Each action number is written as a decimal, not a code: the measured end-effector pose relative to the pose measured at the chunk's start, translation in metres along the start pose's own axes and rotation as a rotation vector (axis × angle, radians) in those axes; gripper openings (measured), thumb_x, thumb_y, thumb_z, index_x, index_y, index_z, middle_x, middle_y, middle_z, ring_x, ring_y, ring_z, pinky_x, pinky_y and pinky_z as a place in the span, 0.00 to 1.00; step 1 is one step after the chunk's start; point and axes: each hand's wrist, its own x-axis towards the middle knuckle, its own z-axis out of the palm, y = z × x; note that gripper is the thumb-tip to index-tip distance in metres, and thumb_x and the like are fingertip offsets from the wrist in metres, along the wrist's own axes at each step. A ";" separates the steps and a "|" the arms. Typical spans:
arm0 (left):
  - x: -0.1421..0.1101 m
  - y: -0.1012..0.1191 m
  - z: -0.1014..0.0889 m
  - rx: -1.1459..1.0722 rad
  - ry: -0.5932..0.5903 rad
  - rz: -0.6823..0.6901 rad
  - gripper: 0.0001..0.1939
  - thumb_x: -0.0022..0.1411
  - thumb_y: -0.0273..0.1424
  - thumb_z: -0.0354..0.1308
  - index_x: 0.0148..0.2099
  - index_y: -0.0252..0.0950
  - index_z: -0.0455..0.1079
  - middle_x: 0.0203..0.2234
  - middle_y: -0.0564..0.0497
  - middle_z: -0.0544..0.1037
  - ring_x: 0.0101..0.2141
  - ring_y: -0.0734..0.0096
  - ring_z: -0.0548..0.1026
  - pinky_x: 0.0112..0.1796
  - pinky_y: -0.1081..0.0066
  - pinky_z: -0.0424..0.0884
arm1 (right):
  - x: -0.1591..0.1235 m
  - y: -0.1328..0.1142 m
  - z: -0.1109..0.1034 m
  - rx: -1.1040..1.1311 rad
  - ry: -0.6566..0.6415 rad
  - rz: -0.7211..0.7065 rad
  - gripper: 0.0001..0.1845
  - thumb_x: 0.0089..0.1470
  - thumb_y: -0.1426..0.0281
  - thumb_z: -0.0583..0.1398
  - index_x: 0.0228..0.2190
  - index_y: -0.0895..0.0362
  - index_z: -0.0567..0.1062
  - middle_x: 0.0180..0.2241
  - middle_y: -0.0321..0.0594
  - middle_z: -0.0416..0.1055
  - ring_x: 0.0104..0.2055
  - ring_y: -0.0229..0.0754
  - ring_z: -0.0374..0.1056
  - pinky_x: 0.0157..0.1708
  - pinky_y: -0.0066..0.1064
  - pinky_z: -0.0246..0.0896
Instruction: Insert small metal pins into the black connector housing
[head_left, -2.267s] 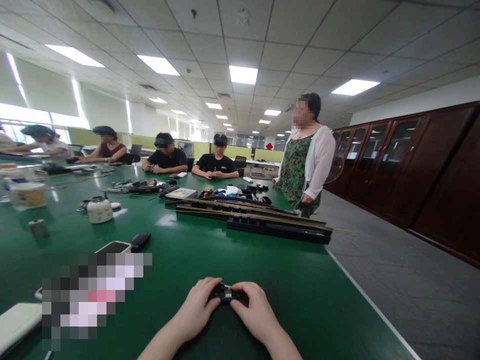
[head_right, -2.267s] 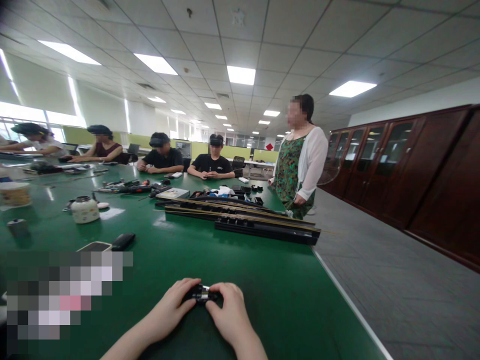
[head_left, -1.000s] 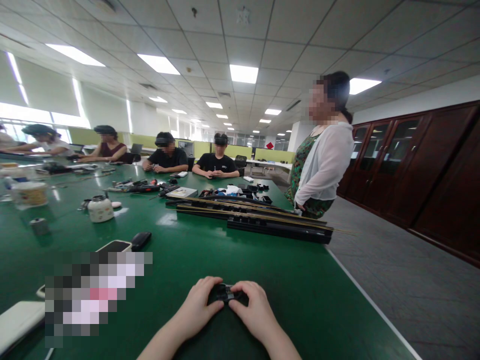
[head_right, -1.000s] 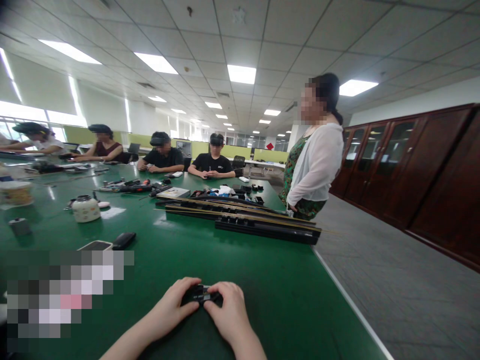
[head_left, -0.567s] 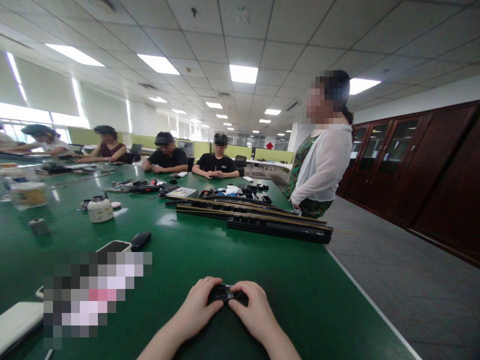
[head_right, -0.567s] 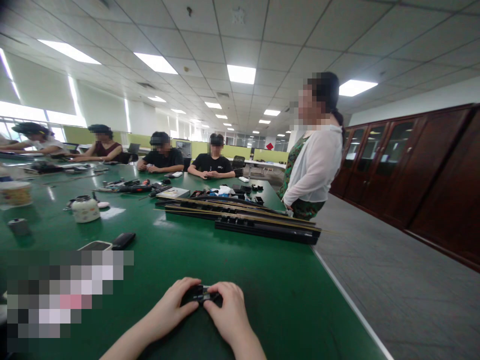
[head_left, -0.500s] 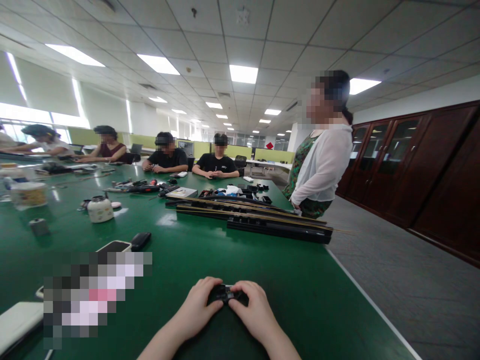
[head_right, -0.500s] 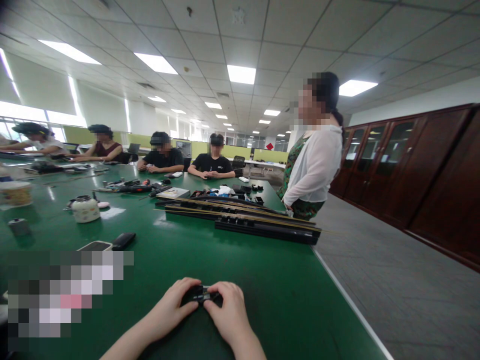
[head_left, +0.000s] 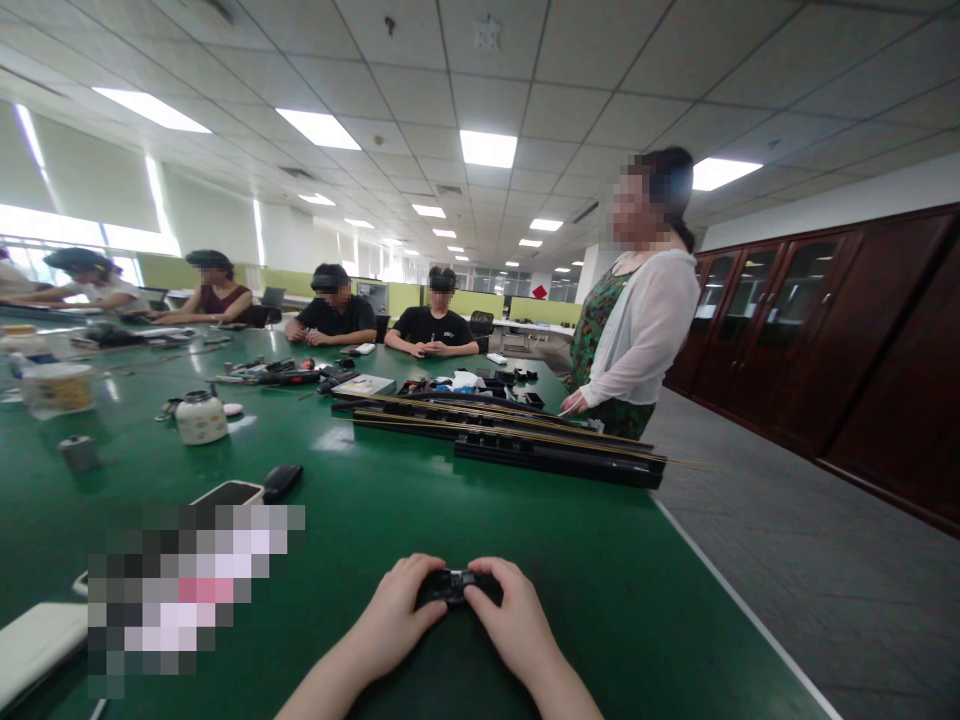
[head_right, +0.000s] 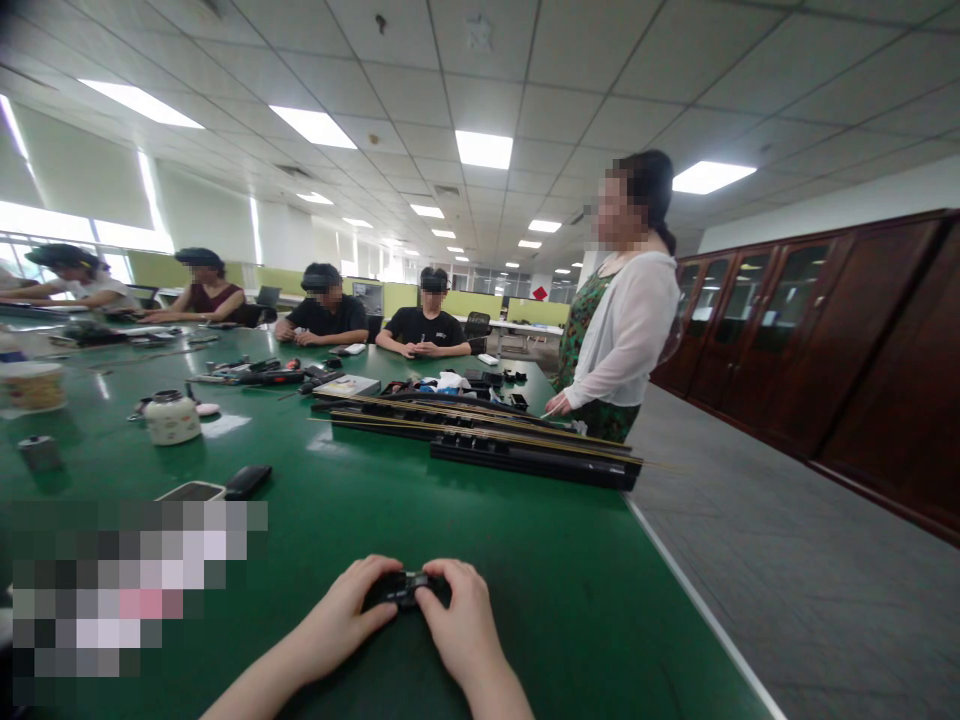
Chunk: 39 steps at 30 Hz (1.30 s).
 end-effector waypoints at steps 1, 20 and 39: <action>0.000 0.001 0.000 -0.002 -0.001 -0.002 0.17 0.49 0.28 0.54 0.44 0.38 0.66 0.41 0.47 0.74 0.44 0.61 0.69 0.46 0.63 0.62 | 0.000 0.001 0.000 0.006 0.005 0.010 0.11 0.46 0.68 0.57 0.35 0.53 0.74 0.38 0.38 0.73 0.44 0.44 0.67 0.46 0.32 0.58; -0.001 0.009 -0.005 0.016 -0.028 -0.034 0.17 0.49 0.28 0.54 0.44 0.39 0.66 0.42 0.48 0.73 0.45 0.61 0.68 0.47 0.64 0.61 | 0.006 0.016 0.000 0.150 0.264 0.016 0.17 0.48 0.63 0.56 0.39 0.55 0.74 0.39 0.42 0.74 0.43 0.46 0.69 0.45 0.36 0.63; 0.000 0.003 -0.003 -0.012 -0.023 -0.025 0.19 0.49 0.29 0.54 0.46 0.37 0.66 0.43 0.46 0.73 0.46 0.61 0.67 0.48 0.63 0.60 | 0.008 0.019 -0.002 0.151 0.379 0.048 0.20 0.51 0.60 0.53 0.43 0.56 0.72 0.43 0.45 0.72 0.47 0.47 0.66 0.48 0.39 0.61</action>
